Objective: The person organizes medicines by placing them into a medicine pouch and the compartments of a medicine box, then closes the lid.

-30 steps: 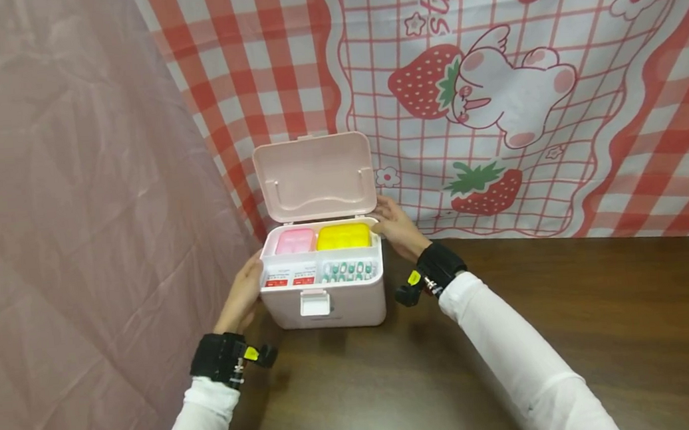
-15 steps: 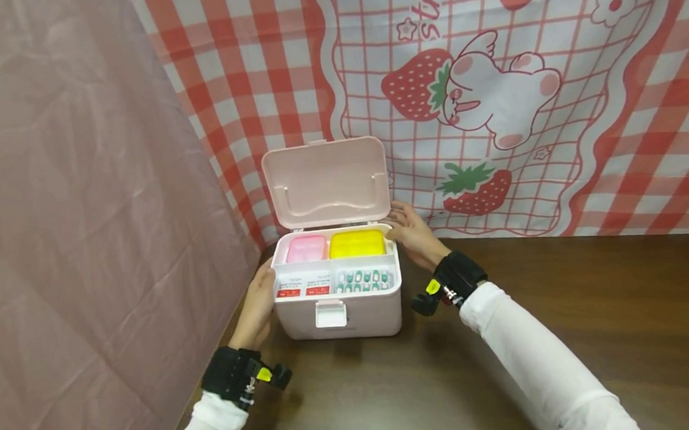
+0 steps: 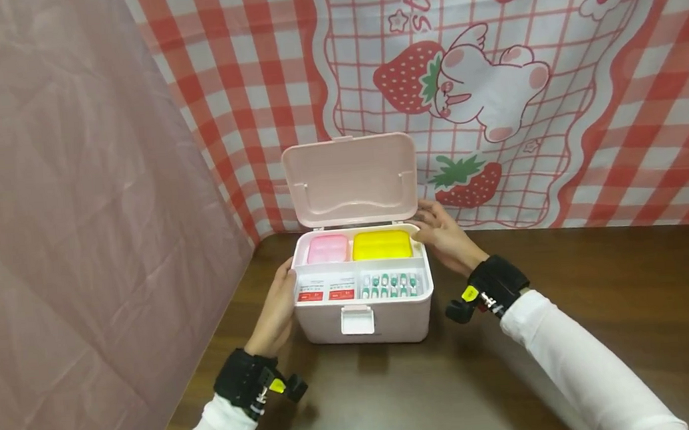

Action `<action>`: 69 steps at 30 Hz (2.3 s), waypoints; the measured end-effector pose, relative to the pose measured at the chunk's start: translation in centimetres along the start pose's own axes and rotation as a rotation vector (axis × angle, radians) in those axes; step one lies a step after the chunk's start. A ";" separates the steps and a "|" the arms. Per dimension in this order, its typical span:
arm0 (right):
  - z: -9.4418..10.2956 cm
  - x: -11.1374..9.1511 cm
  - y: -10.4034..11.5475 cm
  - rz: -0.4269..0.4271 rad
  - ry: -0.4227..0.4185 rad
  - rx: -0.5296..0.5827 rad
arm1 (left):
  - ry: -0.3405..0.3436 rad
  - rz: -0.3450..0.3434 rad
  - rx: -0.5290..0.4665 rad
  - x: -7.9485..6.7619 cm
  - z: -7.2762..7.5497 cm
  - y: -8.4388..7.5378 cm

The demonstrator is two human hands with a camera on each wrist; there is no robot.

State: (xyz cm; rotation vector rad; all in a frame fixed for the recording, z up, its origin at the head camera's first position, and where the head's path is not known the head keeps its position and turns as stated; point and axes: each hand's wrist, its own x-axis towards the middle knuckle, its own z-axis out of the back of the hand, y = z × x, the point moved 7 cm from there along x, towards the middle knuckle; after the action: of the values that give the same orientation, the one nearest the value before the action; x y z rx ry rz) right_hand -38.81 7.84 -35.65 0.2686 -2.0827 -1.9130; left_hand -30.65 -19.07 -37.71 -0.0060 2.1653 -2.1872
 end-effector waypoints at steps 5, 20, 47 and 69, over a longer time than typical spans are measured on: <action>1.7 -1.8 0.4 0.001 -0.035 -0.031 | 0.024 0.006 -0.009 -0.8 -1.9 0.1; 6.1 -6.2 1.1 0.147 -0.237 0.033 | 0.056 -0.003 -0.025 -2.9 -6.6 0.1; 10.3 -11.8 2.7 0.305 -0.291 -0.028 | 0.141 -0.044 -0.041 -4.8 -11.5 -1.0; 7.8 -15.7 4.9 0.194 -0.104 -0.469 | 0.292 -0.331 0.242 -3.5 -11.8 -3.9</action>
State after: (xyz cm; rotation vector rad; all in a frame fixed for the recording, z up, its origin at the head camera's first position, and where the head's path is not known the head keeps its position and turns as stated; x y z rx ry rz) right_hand -26.47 20.91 -32.77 -0.1351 -1.5800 -2.2504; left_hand -27.84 -7.10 -33.80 -0.0386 2.1497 -2.7836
